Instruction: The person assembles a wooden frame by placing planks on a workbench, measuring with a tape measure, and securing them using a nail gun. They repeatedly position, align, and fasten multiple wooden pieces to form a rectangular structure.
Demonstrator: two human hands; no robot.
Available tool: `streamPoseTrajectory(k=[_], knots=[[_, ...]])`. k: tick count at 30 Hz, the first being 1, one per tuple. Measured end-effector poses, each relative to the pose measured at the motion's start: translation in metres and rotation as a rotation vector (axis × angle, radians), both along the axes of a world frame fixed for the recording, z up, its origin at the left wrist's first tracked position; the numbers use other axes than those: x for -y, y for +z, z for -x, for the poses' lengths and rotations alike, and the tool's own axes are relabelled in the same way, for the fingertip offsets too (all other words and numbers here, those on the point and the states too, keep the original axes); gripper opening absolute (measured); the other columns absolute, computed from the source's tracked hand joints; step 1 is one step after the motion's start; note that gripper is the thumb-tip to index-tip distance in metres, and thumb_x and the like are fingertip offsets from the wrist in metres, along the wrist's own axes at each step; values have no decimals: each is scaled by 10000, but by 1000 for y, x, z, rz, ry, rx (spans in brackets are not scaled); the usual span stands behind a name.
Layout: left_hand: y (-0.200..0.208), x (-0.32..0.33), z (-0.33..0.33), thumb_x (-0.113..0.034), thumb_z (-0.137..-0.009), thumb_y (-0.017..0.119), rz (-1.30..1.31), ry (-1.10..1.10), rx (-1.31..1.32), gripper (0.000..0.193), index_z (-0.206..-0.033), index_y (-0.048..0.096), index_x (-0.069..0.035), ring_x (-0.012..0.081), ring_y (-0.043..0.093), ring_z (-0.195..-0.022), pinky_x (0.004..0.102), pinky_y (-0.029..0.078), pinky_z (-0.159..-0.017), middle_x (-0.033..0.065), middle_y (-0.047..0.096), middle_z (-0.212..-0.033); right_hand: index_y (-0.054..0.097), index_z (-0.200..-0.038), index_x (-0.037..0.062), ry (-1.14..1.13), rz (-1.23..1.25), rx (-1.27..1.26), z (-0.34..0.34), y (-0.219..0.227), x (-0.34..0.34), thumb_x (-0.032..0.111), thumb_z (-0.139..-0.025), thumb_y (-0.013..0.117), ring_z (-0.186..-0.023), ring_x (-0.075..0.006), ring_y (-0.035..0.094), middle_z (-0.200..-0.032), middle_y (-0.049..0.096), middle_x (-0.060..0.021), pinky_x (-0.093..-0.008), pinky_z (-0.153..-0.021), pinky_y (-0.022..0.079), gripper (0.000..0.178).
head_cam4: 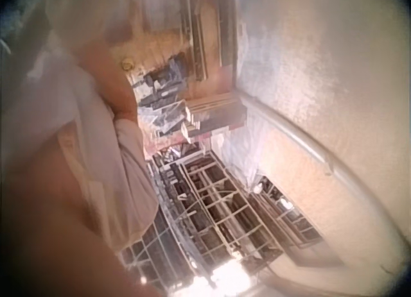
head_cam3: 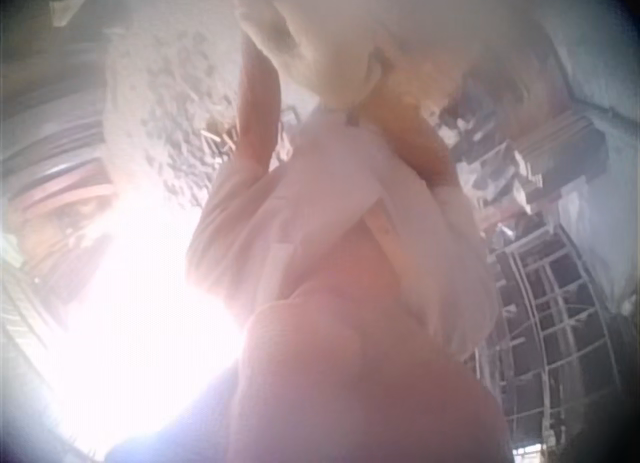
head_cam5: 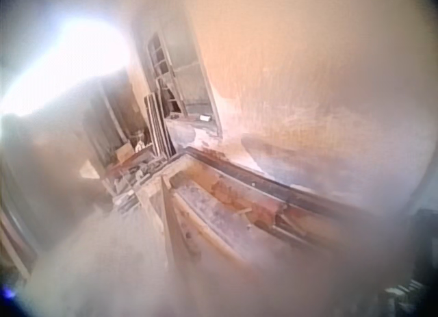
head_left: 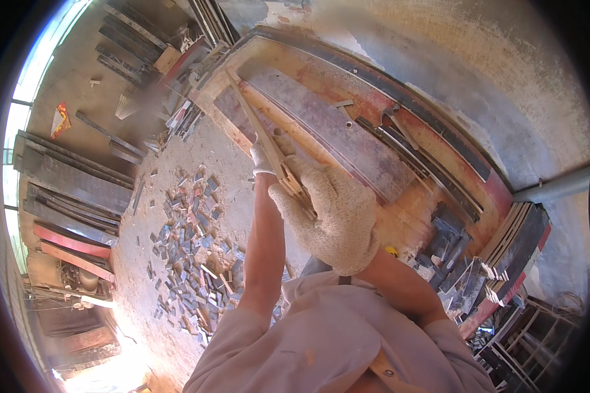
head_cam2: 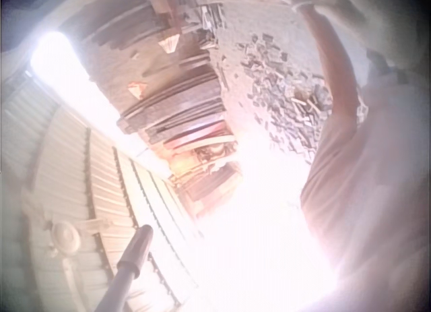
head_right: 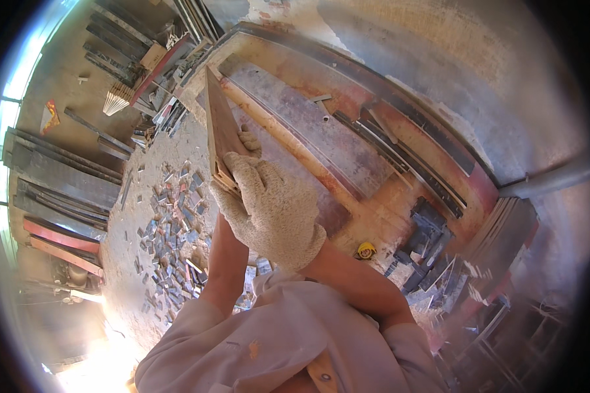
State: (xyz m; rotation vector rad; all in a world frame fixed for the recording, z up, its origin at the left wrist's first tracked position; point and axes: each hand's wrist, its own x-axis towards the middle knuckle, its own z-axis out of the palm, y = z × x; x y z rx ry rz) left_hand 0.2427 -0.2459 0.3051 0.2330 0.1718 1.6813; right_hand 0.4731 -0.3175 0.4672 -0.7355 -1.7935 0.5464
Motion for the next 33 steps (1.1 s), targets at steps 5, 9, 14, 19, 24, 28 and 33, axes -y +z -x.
streamPoseTrajectory(k=[5,9,14,19,24,28,33], knots=[[-10,-3,-2,-315,-1018,628,4,-18,52,505,-1269,515,108,258,617,-871,368,514,-743,118,596,-940,667,-1196,67,-25,88,99,2,-12,0,228,-847,778,-820,-342,692,-956,693,-131,-442,-686,548,399],[-33,-13,37,-283,-1020,624,-35,-179,65,451,-1246,539,98,239,627,-812,370,529,-727,98,634,-928,663,-1178,68,12,124,123,8,-19,7,210,-855,743,-801,-369,669,-936,671,-148,-465,-678,529,362],[5,-28,1,-551,-1072,391,516,65,-30,540,-1023,632,-70,151,404,-518,300,339,-506,-22,431,-600,673,-1017,67,-77,-6,122,5,-19,-2,247,-900,775,-643,-354,645,-762,643,-142,-428,-557,493,238],[-27,-13,40,-525,-1073,412,198,-39,5,536,-1172,638,-49,221,616,-709,355,518,-677,48,621,-769,665,-1038,38,14,9,49,6,-5,-2,234,-911,773,-637,-356,642,-776,647,-166,-438,-560,499,257],[-7,-13,-24,-479,-1090,408,602,246,-477,665,-1537,427,13,287,448,-1426,375,321,-1220,138,463,-1574,668,-1065,11,-158,132,67,-39,-37,-1,165,-941,718,-670,-328,627,-808,643,-162,-399,-599,494,204],[-44,7,-54,-465,-1021,590,950,483,-853,664,-1326,598,125,325,643,-1145,412,494,-997,213,677,-1293,593,-1237,-66,-223,638,-175,-81,-89,19,163,-966,714,-1023,-189,624,-1128,669,-112,-315,-874,504,374],[-115,42,-71,-488,-975,618,1117,538,-1237,675,-1224,639,139,434,660,-1111,463,497,-965,331,690,-1150,702,-828,-83,-260,1085,-88,-115,-211,33,408,-977,718,-669,-133,587,-735,677,-73,-367,-589,476,513]])
